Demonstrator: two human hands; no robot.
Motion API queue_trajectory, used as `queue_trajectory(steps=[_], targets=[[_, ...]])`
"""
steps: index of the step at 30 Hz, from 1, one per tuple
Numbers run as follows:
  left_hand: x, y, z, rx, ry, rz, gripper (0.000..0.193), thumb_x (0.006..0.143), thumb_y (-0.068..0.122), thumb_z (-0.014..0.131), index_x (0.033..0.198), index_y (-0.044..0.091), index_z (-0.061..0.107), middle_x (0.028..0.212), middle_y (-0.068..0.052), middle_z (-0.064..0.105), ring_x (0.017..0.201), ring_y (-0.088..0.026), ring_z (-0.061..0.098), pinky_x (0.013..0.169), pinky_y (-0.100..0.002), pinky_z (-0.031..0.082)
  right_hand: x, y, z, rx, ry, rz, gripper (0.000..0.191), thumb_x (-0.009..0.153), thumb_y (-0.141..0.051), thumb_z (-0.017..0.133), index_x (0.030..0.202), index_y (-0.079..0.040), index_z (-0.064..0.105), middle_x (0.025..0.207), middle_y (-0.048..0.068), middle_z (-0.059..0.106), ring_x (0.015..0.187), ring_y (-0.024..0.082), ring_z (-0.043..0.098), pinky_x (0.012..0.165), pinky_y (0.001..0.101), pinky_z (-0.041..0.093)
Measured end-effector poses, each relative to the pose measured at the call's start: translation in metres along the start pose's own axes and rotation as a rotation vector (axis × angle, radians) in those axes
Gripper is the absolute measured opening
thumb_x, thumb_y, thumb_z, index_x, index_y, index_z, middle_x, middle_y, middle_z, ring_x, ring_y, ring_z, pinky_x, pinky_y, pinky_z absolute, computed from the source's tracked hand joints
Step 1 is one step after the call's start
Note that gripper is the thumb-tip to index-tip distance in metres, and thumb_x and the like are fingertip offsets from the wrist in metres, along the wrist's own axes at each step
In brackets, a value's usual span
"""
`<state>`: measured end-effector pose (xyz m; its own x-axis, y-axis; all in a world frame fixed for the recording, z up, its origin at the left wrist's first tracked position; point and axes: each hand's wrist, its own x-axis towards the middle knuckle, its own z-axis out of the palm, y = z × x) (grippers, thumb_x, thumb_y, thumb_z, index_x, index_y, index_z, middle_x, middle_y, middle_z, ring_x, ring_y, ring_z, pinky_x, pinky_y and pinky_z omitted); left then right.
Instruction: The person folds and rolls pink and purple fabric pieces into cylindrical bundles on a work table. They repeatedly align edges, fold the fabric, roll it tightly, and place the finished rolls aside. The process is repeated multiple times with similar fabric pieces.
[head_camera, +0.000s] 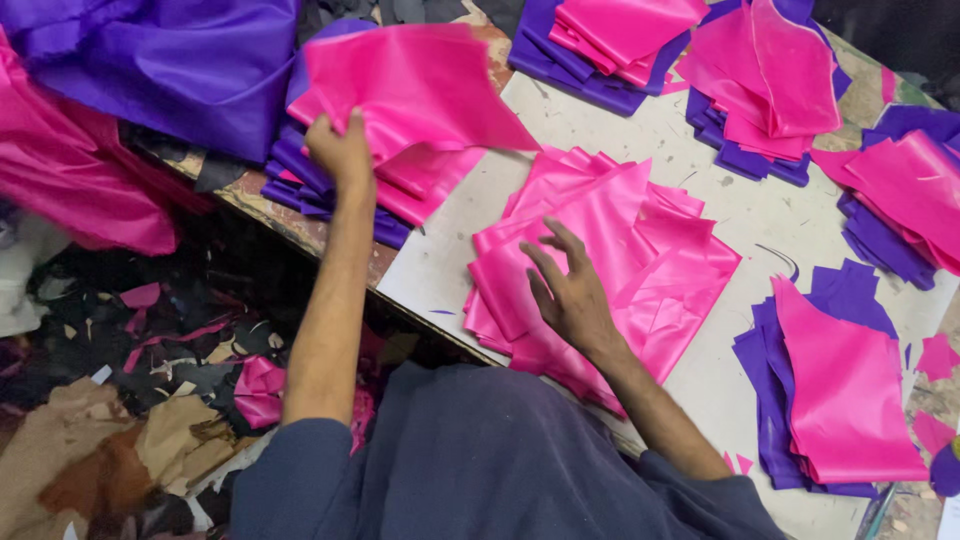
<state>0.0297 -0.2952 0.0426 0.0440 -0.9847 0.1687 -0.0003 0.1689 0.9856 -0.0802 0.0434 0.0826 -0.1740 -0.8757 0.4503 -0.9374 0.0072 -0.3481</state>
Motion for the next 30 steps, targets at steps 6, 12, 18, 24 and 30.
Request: queue_trajectory(steps=[6, 12, 18, 24, 30], targets=[[-0.018, -0.042, -0.036, -0.216, 0.139, -0.311, 0.008, 0.09, -0.003, 0.071, 0.098, -0.002, 0.07, 0.095, -0.01, 0.075, 0.076, -0.018, 0.072, 0.063, -0.031, 0.058, -0.046, 0.004, 0.0, 0.152, -0.163, 0.359, 0.037, 0.09, -0.003, 0.071, 0.125, -0.011, 0.065, 0.15, 0.015, 0.046, 0.106, 0.024, 0.07, 0.082, 0.0355, 0.062], [-0.043, -0.009, -0.043, 0.149, 0.189, 0.233, 0.079, 0.084, 0.003, 0.083, 0.146, -0.003, 0.035, 0.132, -0.023, 0.053, 0.121, -0.034, 0.056, 0.107, -0.049, 0.044, -0.069, 0.024, -0.016, 0.086, -0.158, 0.402, 0.03, 0.094, -0.006, 0.068, 0.124, -0.007, 0.066, 0.126, 0.01, 0.068, 0.106, 0.025, 0.072, 0.09, 0.0349, 0.061], [-0.178, 0.022, -0.05, 0.588, -0.588, 0.239, 0.052, 0.085, 0.028, 0.087, 0.125, 0.001, 0.065, 0.105, -0.018, 0.067, 0.105, -0.038, 0.062, 0.092, -0.05, 0.048, -0.083, 0.017, -0.005, 0.421, -0.298, 0.491, 0.037, 0.099, -0.011, 0.065, 0.136, -0.008, 0.059, 0.129, 0.014, 0.065, 0.108, 0.023, 0.072, 0.093, 0.0336, 0.062], [-0.241, 0.027, -0.019, 0.614, -0.627, 0.236, 0.054, 0.085, 0.02, 0.084, 0.131, 0.004, 0.062, 0.098, -0.022, 0.072, 0.094, -0.042, 0.069, 0.083, -0.051, 0.053, -0.083, -0.001, 0.01, 0.281, -0.132, 0.167, 0.083, 0.087, -0.022, 0.083, 0.15, 0.002, 0.036, 0.136, 0.03, 0.056, 0.121, 0.042, 0.061, 0.098, 0.0474, 0.051], [-0.294, 0.07, 0.047, 0.009, -0.904, 0.108, 0.07, 0.091, 0.013, 0.075, 0.151, 0.007, 0.04, 0.117, -0.017, 0.072, 0.101, -0.027, 0.074, 0.08, -0.034, 0.061, -0.072, 0.062, -0.036, 0.29, 0.192, 0.518, 0.057, 0.094, -0.002, 0.059, 0.15, 0.001, 0.045, 0.123, 0.027, 0.07, 0.072, 0.026, 0.074, 0.06, 0.0363, 0.063]])
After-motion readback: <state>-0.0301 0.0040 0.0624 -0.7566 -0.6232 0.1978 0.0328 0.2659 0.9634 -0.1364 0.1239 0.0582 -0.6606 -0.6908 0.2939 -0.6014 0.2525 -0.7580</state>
